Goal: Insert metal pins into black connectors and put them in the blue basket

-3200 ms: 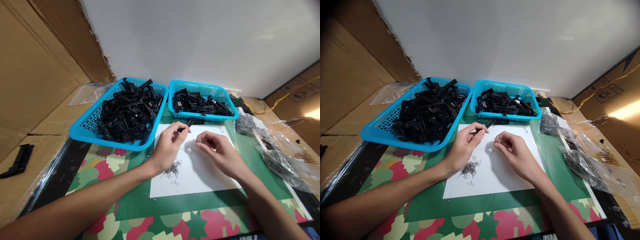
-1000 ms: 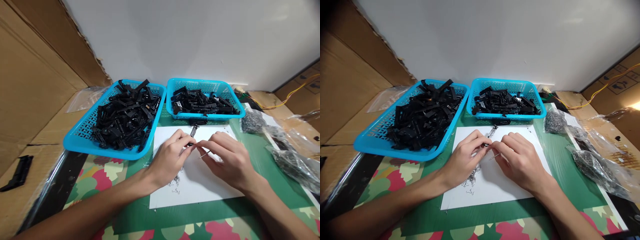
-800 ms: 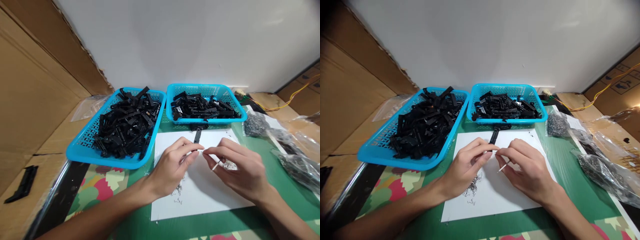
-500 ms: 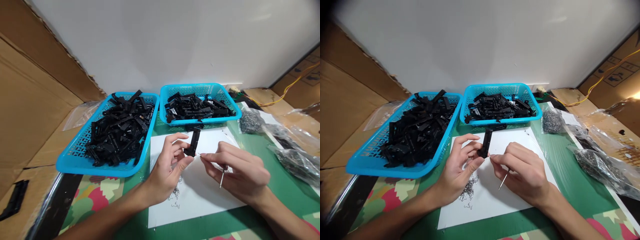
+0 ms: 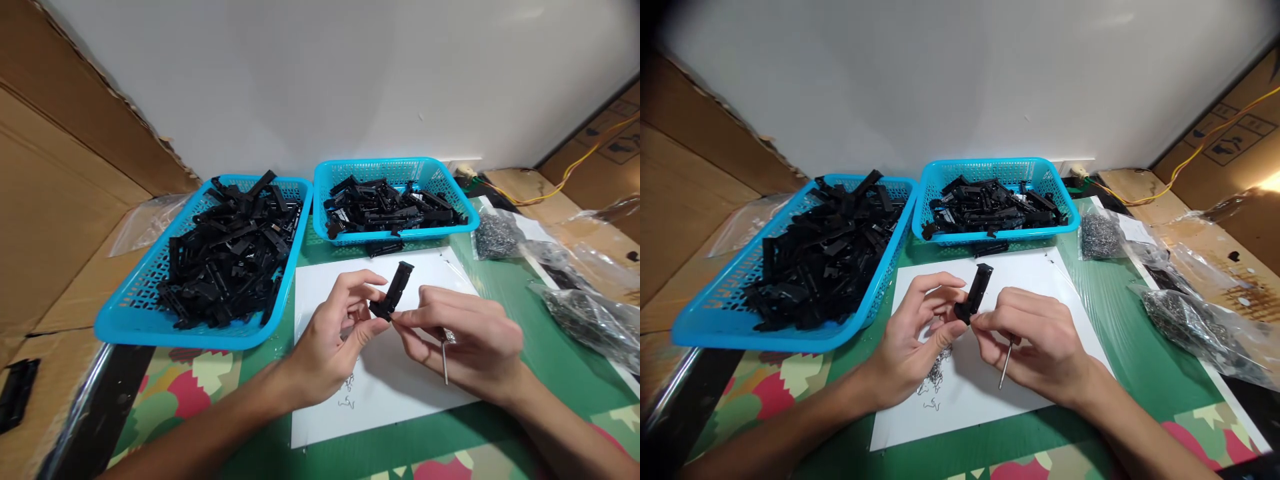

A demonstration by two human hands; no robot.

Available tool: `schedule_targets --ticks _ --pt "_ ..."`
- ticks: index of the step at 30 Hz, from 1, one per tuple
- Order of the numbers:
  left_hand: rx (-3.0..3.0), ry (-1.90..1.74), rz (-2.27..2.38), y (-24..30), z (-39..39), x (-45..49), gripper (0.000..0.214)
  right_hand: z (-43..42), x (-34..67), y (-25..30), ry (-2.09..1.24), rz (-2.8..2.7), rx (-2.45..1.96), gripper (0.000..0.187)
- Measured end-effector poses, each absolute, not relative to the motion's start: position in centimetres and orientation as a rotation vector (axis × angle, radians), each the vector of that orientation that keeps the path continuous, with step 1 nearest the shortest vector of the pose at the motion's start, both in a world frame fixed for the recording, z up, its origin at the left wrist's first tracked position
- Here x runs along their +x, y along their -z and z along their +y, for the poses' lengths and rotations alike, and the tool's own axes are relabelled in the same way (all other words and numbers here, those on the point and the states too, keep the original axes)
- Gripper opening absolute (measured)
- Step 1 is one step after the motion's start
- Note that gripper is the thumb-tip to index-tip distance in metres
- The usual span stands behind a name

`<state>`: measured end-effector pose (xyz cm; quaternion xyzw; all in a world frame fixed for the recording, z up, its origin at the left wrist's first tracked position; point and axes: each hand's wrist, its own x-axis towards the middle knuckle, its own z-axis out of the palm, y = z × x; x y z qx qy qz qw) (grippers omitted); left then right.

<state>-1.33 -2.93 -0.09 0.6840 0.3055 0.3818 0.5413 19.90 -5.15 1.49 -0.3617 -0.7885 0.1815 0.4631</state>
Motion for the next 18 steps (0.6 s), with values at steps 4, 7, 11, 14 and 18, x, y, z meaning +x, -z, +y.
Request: schedule_targets --ticks 4,7,11,14,18 --pt "1.619 -0.898 0.747 0.4 -2.9 -1.4 0.021 -5.1 20.0 -1.4 -0.547 -1.918 -0.866 0.019" --pt "1.634 -0.852 0.786 0.3 -2.7 -1.5 0.009 -4.9 20.3 -1.4 -0.549 -1.939 -0.867 0.018" --pt "1.591 -0.858 0.759 -0.4 -2.5 -1.3 0.008 -4.6 21.0 -1.5 -0.451 -2.014 -0.903 0.022" --pt "1.565 -0.814 0.728 -0.8 -2.4 -1.2 0.007 -4.5 21.4 -1.5 -0.338 -2.049 -0.906 0.023" --pt "1.765 -0.770 0.857 -0.8 -2.5 -1.3 0.012 -4.1 22.1 -0.8 -0.249 -2.112 -0.916 0.022"
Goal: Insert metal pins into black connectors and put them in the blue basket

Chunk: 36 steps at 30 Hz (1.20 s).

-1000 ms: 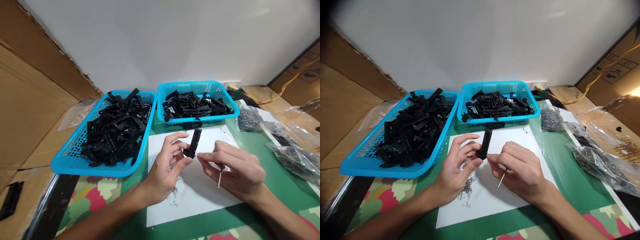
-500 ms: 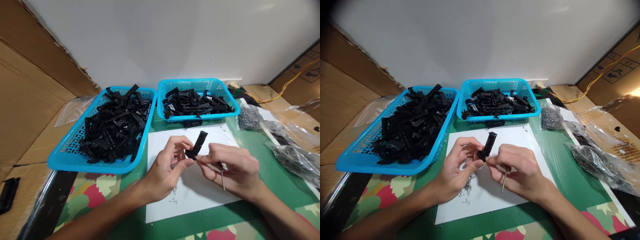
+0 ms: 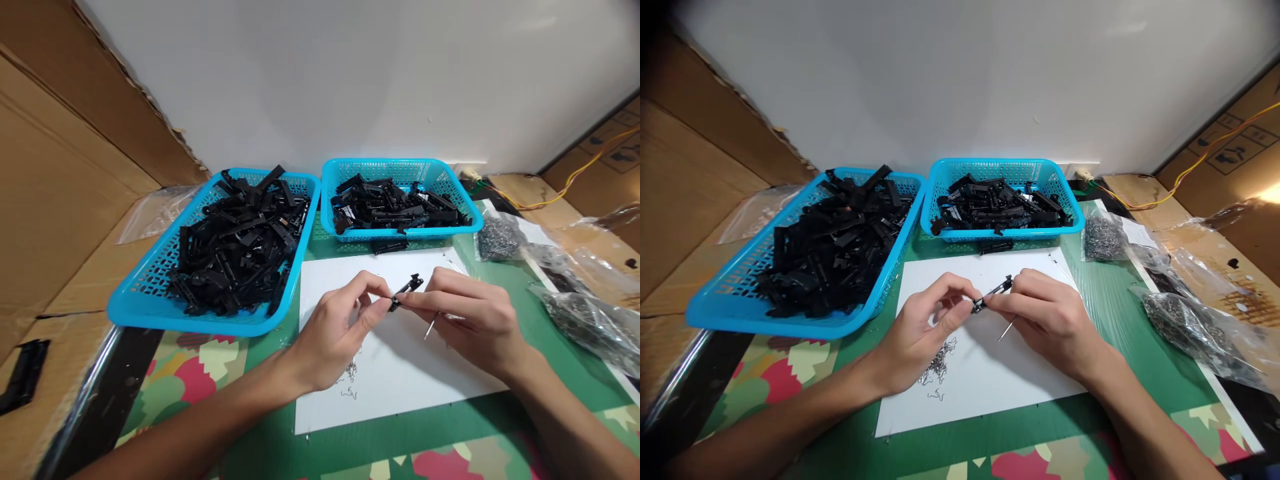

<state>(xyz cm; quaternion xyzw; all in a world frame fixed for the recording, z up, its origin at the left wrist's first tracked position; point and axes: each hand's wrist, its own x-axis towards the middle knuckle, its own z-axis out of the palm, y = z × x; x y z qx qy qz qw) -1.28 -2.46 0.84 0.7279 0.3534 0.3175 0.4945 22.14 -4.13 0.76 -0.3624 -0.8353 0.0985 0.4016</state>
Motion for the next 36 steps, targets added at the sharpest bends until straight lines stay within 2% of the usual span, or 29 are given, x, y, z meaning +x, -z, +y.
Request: schedule_targets --ticks 3,7,11,18,24,28,36 --pt "1.977 -0.809 0.942 -0.5 -2.5 -1.2 0.012 -3.8 22.7 -0.2 -0.233 -2.173 -0.942 0.021" --pt "2.096 -0.843 1.065 -0.1 -2.7 -1.0 0.009 -3.6 22.9 -0.6 -0.396 -2.250 -1.006 0.019" --pt "2.126 -0.838 1.098 0.1 -2.7 -0.9 0.011 -3.6 23.0 -1.3 -0.575 -2.256 -1.191 0.028" --pt "2.200 -0.878 1.078 0.3 -2.7 -1.0 0.011 -3.2 22.1 -0.9 -0.466 -2.160 -1.179 0.029" --pt "2.287 -0.906 1.009 0.6 -3.0 -1.1 0.005 -4.3 18.9 -0.7 -0.774 -1.473 -1.233 0.002" --pt "2.333 -0.946 0.949 0.9 -2.9 -0.9 0.007 -4.6 17.5 -0.6 -0.905 -1.320 -1.201 0.007" --pt "2.376 -0.912 0.964 1.2 -3.0 -0.8 0.007 -4.9 17.7 -1.2 -0.768 -1.510 -1.269 0.015"
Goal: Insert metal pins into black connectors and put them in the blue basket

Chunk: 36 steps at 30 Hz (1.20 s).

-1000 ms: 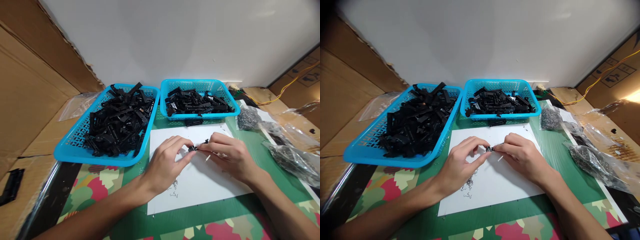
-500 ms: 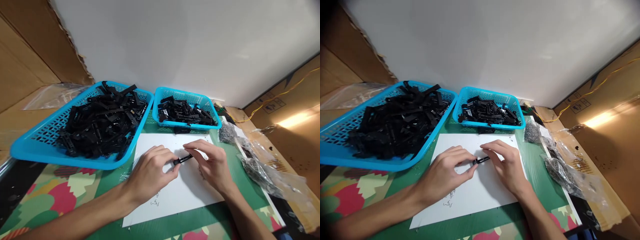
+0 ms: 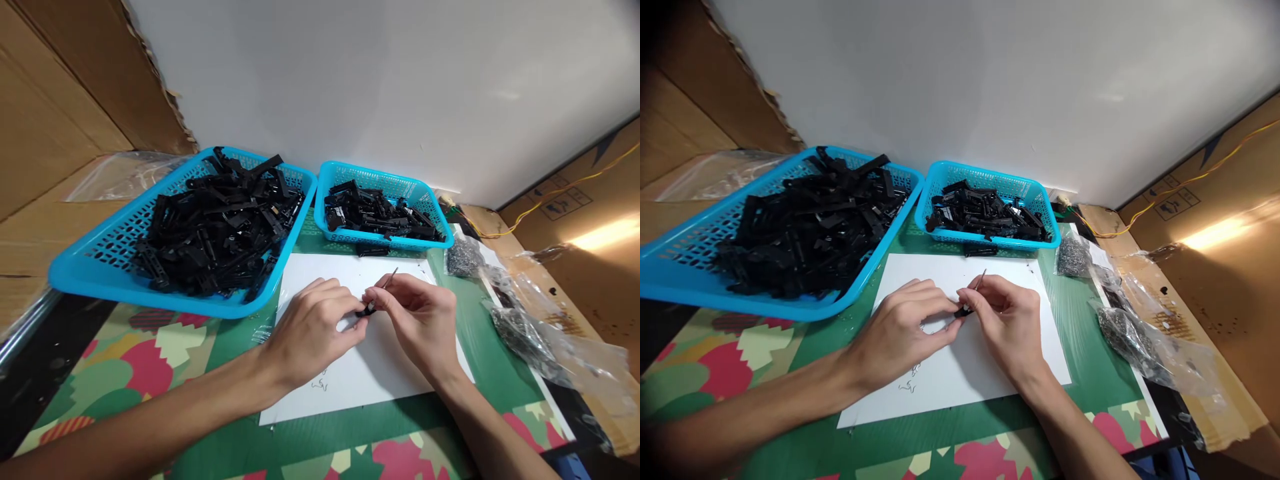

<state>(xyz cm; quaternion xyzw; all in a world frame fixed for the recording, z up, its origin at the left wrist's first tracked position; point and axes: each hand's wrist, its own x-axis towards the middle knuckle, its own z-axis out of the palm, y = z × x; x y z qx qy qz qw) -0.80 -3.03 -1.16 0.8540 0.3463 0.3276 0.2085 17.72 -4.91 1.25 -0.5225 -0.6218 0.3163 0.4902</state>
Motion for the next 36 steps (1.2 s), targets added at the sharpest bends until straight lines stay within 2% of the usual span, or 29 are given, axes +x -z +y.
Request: schedule_targets --ticks 7,13,18,25,30,36 --pt "2.275 -0.880 0.974 0.7 -2.9 -0.8 0.011 -5.4 17.5 -0.8 -0.657 -1.630 -1.276 0.013" --pt "1.927 -0.944 1.198 -0.1 -2.5 -0.6 0.005 -5.2 17.9 -0.8 -0.488 -1.365 -1.163 0.008" --pt "1.646 -1.047 1.192 0.4 -2.3 -0.6 0.014 -4.2 19.0 -0.5 -0.670 -1.745 -1.393 0.017" --pt "1.644 -1.090 1.131 0.5 -2.6 -0.8 0.011 -4.0 17.2 0.7 -0.717 -1.959 -1.512 0.003" --pt "1.746 -1.051 1.138 0.3 -3.1 -1.2 0.010 -4.1 16.9 1.1 -0.716 -2.003 -1.490 0.013" --pt "1.805 -0.966 1.109 -0.7 -2.9 -1.2 0.012 -4.4 16.9 1.8 -0.630 -2.119 -1.457 0.014"
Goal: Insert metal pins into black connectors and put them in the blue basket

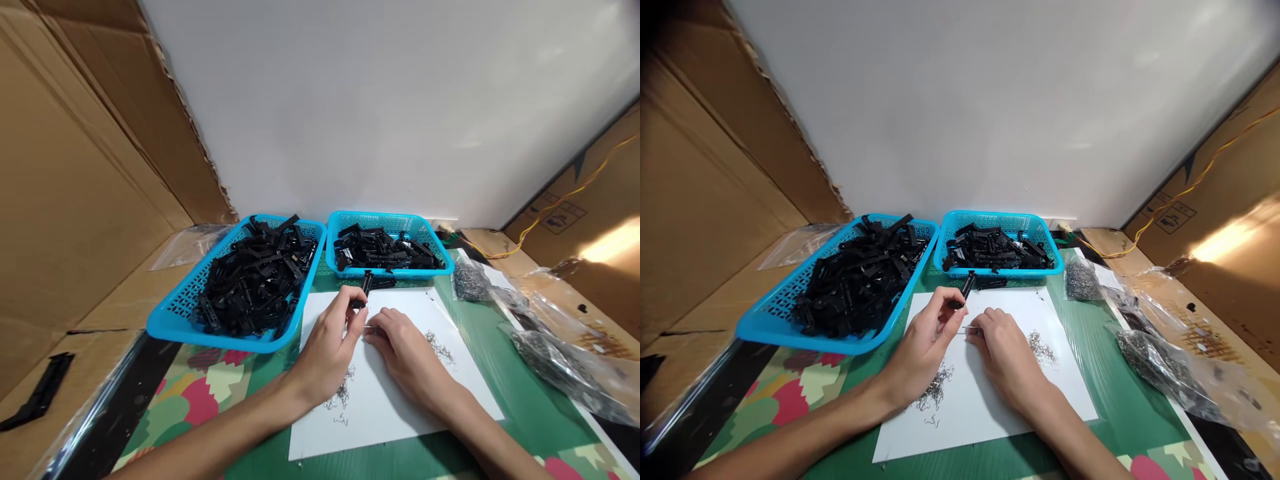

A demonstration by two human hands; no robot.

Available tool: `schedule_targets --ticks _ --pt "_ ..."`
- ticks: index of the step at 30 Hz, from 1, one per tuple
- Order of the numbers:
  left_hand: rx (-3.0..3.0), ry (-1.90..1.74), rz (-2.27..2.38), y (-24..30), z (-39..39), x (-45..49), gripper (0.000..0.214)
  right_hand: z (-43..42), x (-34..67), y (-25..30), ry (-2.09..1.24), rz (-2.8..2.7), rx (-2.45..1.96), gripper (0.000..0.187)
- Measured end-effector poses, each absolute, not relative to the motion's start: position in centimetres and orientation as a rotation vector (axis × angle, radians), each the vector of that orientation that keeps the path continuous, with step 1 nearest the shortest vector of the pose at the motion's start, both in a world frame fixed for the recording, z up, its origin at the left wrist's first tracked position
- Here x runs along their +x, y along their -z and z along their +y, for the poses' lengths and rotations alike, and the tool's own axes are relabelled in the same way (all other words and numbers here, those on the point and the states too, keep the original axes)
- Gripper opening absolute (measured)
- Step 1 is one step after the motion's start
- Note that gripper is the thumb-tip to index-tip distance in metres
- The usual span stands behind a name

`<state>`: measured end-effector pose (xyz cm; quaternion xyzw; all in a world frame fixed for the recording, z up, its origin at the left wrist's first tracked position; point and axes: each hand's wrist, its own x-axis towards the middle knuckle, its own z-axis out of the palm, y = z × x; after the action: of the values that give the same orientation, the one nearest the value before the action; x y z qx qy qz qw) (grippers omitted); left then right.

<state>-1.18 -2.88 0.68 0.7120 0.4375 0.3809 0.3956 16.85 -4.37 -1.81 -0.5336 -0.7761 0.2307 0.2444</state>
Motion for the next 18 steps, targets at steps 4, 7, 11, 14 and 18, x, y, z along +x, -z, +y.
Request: schedule_targets --ticks 4,7,11,14,18 --pt "1.830 -0.944 1.123 -3.2 -2.5 -0.7 0.014 -4.6 17.0 1.6 -0.651 -2.106 -1.430 0.013" --pt "1.880 -0.887 1.147 -5.6 -1.6 -0.5 0.022 -4.8 17.1 1.3 -0.692 -2.045 -1.411 0.014" --pt "1.948 -0.866 1.215 -8.0 1.9 -1.0 0.036 -5.0 17.3 1.2 -0.716 -2.001 -1.360 0.015" --pt "2.141 -0.701 1.265 -8.9 4.6 -2.0 0.049 -5.0 17.6 1.1 -0.755 -1.954 -1.322 0.016" --pt "2.333 -0.606 1.193 -9.6 5.1 -3.4 0.046 -4.9 18.3 0.6 -0.954 -1.799 -1.262 0.022"
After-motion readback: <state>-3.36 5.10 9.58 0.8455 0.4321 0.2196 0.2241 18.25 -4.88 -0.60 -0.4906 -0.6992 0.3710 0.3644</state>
